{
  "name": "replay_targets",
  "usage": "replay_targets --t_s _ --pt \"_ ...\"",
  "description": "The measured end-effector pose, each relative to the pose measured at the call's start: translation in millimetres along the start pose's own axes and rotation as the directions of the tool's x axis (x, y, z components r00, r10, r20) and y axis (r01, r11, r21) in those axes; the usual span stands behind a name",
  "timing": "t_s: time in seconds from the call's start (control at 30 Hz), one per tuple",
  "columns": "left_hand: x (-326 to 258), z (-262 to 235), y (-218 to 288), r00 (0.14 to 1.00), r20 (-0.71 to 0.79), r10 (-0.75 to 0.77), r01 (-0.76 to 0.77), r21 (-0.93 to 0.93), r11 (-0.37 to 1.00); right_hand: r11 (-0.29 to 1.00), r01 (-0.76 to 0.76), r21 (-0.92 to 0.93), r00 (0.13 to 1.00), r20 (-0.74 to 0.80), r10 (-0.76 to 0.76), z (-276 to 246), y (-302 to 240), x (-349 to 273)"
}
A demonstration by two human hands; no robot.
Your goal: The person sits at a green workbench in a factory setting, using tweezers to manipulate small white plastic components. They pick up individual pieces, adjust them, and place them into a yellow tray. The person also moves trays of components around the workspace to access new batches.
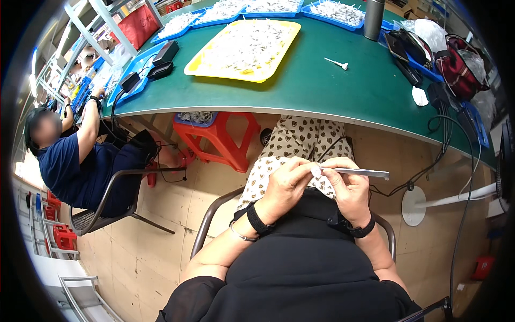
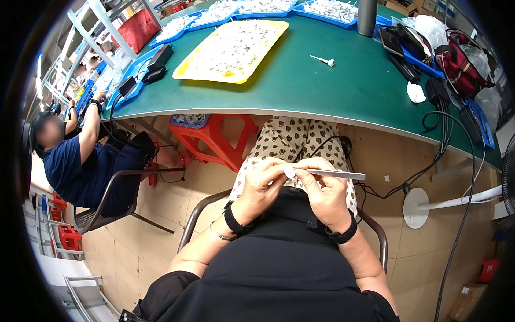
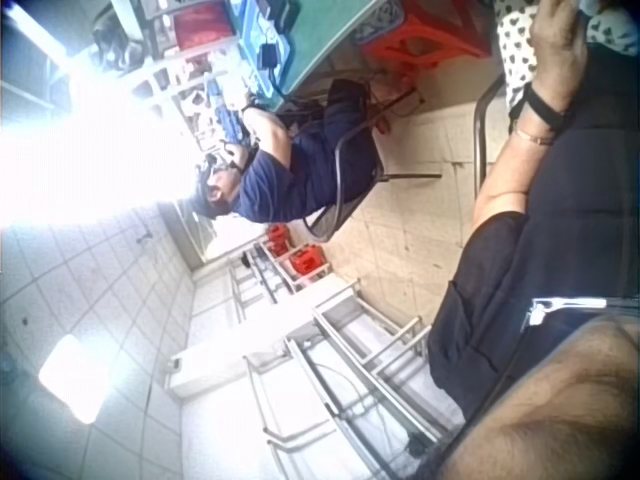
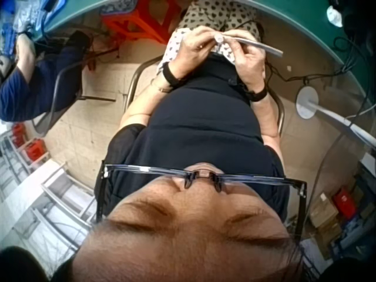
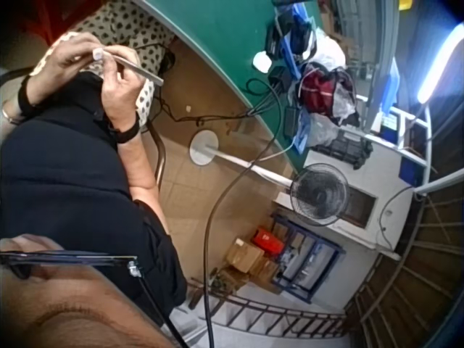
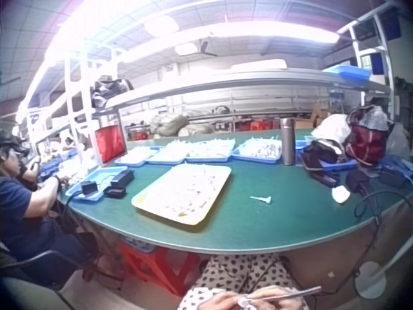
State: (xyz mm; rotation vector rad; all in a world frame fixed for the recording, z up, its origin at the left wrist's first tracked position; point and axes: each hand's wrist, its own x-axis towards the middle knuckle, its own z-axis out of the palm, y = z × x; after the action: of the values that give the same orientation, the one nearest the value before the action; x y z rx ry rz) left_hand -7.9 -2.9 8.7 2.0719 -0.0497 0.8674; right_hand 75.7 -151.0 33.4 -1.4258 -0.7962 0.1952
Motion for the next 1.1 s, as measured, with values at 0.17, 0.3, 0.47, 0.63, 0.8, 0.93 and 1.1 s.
replay_targets --t_s 0.17,0.3,0.47,0.63,0.8,0.93,1.1 --pt "0.7 -0.7 -0.4 1.0 0.01 0.015 -0.015 0.024 1.0 1.0 0.01 -0.027 1.0 0.007 -0.01 -0.1 -1.7 1.1" --pt "0.2 -0.6 -1.2 1.0 0.019 0.014 -0.014 0.021 1.0 1.0 0.007 -0.004 1.0 -0.001 -0.007 0.5 -1.9 1.4" --pt "0.7 -1.0 0.3 1.0 0.017 0.021 -0.021 0.016 1.0 0.999 -0.031 0.043 0.999 -0.006 0.031 -0.3 -0.4 0.3" --pt "-0.7 1.1 -2.2 1.0 0.011 0.009 -0.009 -0.012 1.0 0.999 0.018 0.037 1.0 0.0 -0.019 -0.6 3.5 1.8" --pt "0.1 0.2 -0.4 1.0 0.008 0.011 -0.011 0.012 1.0 0.996 0.06 -0.065 0.998 0.037 -0.058 -2.0 0.8 2.5" --pt "0.2 -0.4 0.0 1.0 0.026 0.005 -0.005 0.006 1.0 0.986 0.13 -0.101 0.99 0.059 -0.124 -0.4 -3.2 4.7" --pt "-1.9 0.0 -0.8 0.999 0.037 -0.033 0.033 -0.006 0.999 0.972 0.106 -0.21 0.987 0.137 -0.078 -5.2 -10.6 6.3"
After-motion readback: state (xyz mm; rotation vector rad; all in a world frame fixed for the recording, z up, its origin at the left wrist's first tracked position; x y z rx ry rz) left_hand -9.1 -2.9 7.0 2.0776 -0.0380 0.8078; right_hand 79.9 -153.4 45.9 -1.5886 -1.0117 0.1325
